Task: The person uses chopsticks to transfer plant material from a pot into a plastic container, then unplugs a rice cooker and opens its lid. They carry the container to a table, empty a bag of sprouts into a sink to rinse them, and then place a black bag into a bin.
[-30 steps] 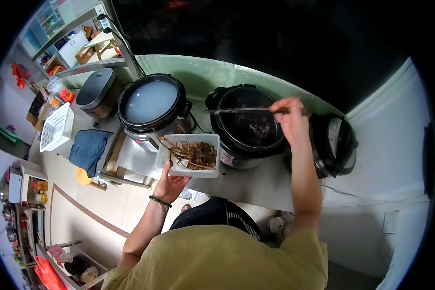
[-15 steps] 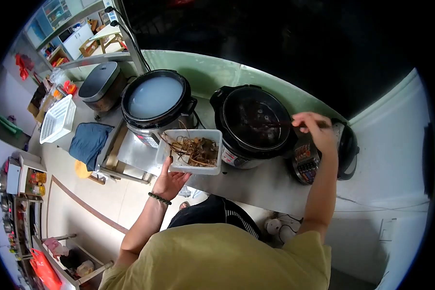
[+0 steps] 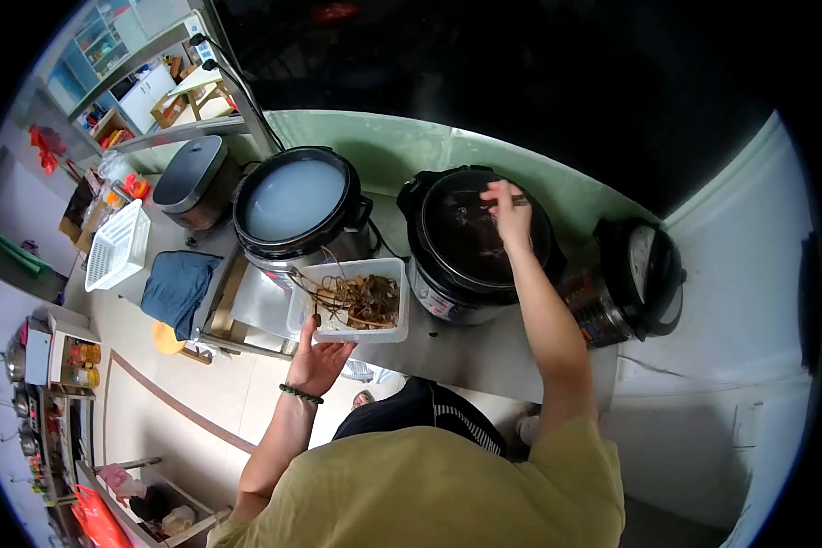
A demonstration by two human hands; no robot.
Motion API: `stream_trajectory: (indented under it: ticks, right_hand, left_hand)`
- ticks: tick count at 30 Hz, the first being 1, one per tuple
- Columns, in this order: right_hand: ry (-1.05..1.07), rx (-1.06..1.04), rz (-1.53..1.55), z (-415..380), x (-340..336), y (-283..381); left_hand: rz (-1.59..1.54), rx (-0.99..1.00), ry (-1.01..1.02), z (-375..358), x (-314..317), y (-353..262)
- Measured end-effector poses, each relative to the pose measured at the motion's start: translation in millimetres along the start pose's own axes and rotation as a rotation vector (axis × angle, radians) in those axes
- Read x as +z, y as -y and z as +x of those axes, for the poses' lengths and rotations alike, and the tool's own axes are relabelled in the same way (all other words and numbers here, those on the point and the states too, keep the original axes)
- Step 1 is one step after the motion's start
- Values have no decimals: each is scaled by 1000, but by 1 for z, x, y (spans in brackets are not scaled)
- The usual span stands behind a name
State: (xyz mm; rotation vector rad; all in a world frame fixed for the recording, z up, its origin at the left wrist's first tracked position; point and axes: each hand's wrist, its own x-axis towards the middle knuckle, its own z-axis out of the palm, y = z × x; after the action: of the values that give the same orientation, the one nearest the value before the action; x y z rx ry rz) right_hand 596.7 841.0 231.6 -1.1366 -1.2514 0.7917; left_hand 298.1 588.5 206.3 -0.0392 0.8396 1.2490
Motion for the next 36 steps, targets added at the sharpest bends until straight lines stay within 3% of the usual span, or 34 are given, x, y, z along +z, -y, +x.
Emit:
stream_trajectory:
  ticks: [6,12,13,16,19,22,24,28,31,32,36]
  right_hand:
    - [-211,71,283,-2,-38,20]
    - [-60,155,630,-44,-40,103]
    - [79,88,597,-58,-36,121]
    - [858,-191,123,-80,-39,154]
    - [979,-354,108,-87,-39,166]
    - [1096,-310,-142,-94,-38,188]
    - [1037,-368,-49,-96,-39,184]
    - [1132,-376,-130,-99,-37,201]
    - [874,-574,49,-87,-57,202]
    - [773,-494,26,-83,-72,201]
    - [547,192,-447,-53,-90,179]
  left_hand:
    - [-31,-8,-8,1,-5,1]
    - [-16,-50,59,9,-4,-1]
    - [2,-54,45,6,1,-2]
    - [21,-27,85,10,4,-2]
    - [14,-40,74,9,9,-1]
    - [4,-50,70,7,9,-1]
    - [7,-52,83,8,8,-3]
    - [-7,-45,74,5,7,0]
    - [-39,-55,78,9,2,0]
    - [-32,-57,90,10,-1,0]
    - [-94,-9,89,8,-9,-1]
